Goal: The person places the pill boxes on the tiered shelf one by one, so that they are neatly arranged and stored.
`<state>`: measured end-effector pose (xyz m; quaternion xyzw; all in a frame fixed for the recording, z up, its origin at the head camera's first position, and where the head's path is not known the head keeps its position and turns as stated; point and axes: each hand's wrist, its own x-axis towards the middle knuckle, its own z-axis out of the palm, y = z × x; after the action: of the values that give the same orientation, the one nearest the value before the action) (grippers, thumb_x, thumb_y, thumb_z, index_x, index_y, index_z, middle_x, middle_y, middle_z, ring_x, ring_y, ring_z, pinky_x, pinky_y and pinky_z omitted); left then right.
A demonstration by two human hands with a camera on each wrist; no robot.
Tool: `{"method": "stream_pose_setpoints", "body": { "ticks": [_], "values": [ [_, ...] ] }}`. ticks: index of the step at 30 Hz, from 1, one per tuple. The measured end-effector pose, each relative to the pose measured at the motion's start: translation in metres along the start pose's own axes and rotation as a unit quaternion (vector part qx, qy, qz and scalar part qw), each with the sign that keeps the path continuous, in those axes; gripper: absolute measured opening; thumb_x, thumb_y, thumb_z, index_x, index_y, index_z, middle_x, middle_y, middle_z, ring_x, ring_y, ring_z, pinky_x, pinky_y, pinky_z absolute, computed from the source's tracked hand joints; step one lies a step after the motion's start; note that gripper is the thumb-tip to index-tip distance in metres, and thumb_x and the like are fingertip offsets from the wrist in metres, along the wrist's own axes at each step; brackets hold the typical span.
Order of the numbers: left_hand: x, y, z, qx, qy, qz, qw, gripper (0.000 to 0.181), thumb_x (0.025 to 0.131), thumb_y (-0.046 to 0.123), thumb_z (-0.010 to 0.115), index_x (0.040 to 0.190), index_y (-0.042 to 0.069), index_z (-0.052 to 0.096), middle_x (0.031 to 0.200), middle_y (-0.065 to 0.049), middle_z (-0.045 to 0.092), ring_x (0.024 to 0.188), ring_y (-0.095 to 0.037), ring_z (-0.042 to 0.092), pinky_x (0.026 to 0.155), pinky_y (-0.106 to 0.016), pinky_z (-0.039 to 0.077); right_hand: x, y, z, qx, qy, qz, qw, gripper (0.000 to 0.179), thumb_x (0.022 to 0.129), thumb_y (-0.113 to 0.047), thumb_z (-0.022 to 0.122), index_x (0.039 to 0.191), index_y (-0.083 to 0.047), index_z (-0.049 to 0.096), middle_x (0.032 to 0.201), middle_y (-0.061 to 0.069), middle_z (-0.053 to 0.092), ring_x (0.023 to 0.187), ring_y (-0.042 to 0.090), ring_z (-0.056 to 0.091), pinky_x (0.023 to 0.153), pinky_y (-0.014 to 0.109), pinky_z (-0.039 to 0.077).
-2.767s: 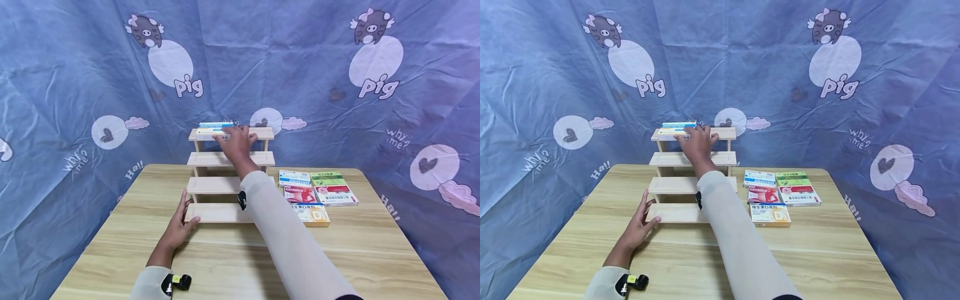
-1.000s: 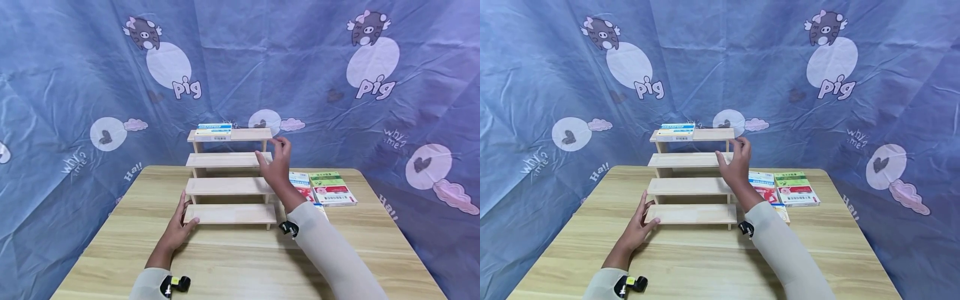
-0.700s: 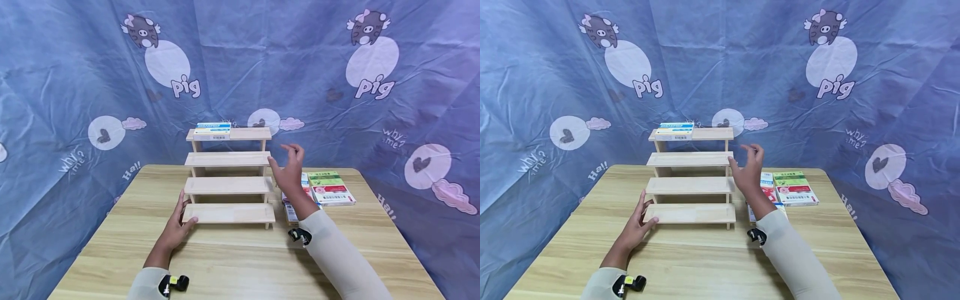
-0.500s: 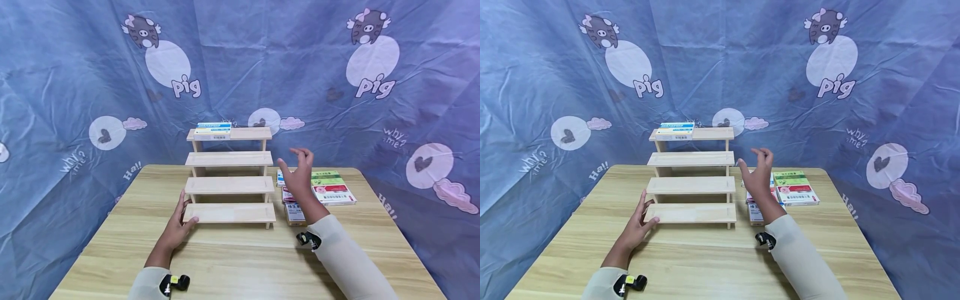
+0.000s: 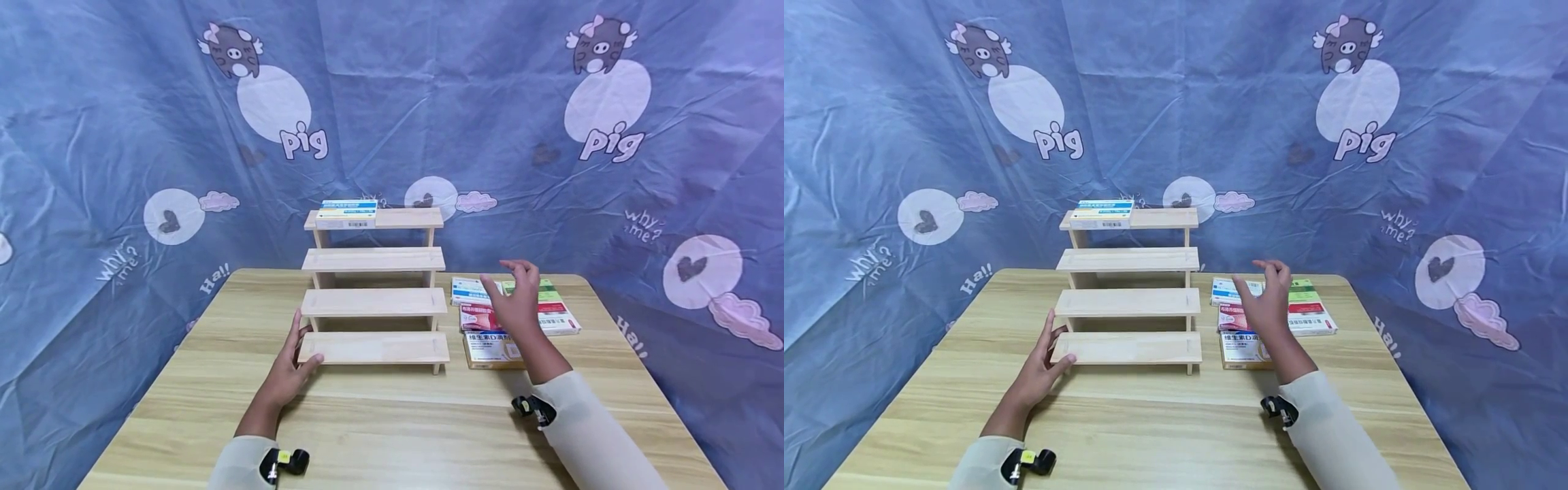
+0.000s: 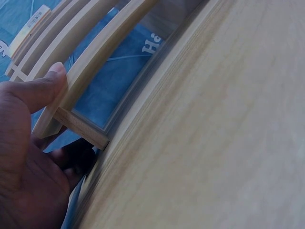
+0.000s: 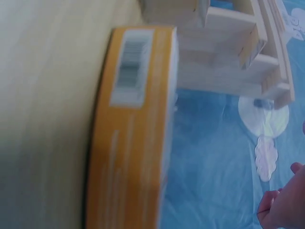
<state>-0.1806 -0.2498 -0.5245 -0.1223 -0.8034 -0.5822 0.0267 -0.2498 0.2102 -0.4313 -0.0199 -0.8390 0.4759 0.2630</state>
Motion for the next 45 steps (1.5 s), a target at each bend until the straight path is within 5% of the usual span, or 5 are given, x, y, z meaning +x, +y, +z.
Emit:
{"method": "stream_pose_setpoints", "body": {
  "ticks": [19,35,45],
  "values": [
    [0.0,-0.003,0.001,-0.006,-0.001,0.008,0.9999,0.107,0.108,0.012,0.07,0.176,0.034,-0.01,0.175,-0.03,0.033,0.156,-0.053,0.043,0.104,-0.009,0.044,-0.007,0.044,-0.058,-0.072,-0.04,0.107,0.9908,0.066,0.105,-0.036,0.073,0.157,-0.001,0.052,0.166,0.031,0.032,0.157,0.051,0.03,0.129,0.07,0.03],
    [-0.001,0.001,0.001,-0.003,0.002,-0.003,1.0,0.107,0.107,0.015,0.071,0.177,0.033,-0.009,0.175,-0.028,0.033,0.154,-0.053,0.046,0.102,-0.011,0.046,-0.008,0.073,-0.088,-0.101,-0.066,0.12,0.9854,0.071,0.105,-0.034,0.074,0.159,0.004,0.048,0.168,0.038,0.029,0.157,0.059,0.026,0.127,0.072,0.026],
    [-0.002,0.001,0.001,-0.01,0.002,0.002,0.9999,0.108,0.107,0.012,0.07,0.176,0.034,-0.009,0.175,-0.029,0.033,0.154,-0.052,0.044,0.103,-0.011,0.046,-0.007,0.097,-0.1,-0.112,-0.067,0.12,0.9841,0.069,0.103,-0.027,0.074,0.155,0.01,0.048,0.156,0.042,0.037,0.145,0.059,0.036,0.117,0.071,0.033]
  ]
}}
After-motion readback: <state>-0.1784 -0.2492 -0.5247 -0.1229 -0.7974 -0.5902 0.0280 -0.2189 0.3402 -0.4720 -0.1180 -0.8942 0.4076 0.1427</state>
